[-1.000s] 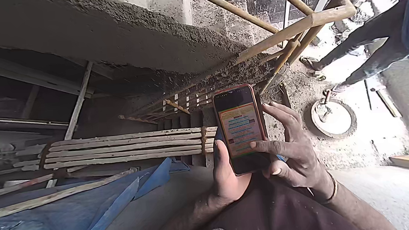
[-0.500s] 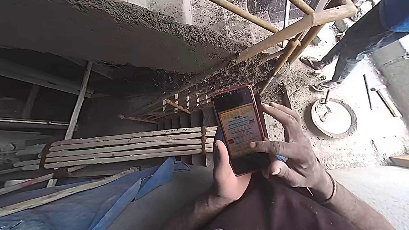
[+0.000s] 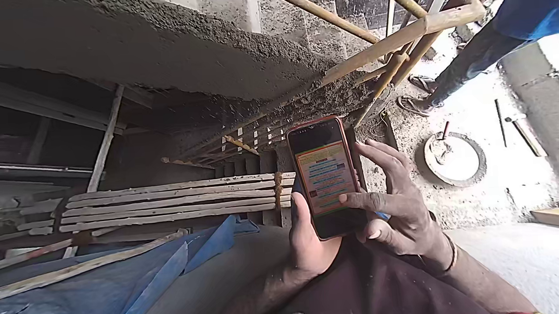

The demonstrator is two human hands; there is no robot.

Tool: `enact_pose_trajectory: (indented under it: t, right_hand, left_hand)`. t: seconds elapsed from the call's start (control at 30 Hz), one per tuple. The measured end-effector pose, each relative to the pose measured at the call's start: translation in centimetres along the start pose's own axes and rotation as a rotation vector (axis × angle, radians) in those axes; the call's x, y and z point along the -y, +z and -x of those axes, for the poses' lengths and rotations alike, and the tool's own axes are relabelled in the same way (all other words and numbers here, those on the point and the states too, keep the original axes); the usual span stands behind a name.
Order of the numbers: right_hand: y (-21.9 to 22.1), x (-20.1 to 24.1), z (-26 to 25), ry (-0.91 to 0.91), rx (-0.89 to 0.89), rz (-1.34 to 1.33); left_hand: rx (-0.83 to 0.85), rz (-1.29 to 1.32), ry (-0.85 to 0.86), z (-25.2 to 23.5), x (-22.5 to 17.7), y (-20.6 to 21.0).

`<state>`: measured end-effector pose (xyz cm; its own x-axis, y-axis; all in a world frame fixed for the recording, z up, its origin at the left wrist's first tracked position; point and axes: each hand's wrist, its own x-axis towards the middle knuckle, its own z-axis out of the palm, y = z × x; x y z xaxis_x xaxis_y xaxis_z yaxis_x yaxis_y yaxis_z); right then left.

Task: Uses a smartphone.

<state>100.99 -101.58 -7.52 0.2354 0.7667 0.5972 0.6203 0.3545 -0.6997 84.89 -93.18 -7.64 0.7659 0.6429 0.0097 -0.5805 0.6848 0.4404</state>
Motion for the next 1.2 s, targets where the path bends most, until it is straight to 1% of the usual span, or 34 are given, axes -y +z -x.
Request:
enact_pose_trajectory:
  t: [0.4, 0.53, 0.7, 1.2]
  right_hand:
    - [0.0, -0.05, 0.09, 0.01, 0.004, 0.0]
    - [0.05, -0.02, 0.05, 0.012, 0.002, -0.012]
    - [0.09, -0.05, 0.03, 0.009, 0.011, -0.011]
    - [0.12, 0.04, -0.14, 0.006, 0.014, -0.02]
  left_hand:
    - [0.01, -0.006, -0.031, 0.01, -0.11, 0.09]
    - [0.003, -0.007, -0.016, 0.02, -0.07, 0.12]
    - [0.049, 0.014, -0.028, -0.03, -0.19, -0.04]
    - [0.028, 0.014, -0.016, -0.04, -0.28, -0.03]
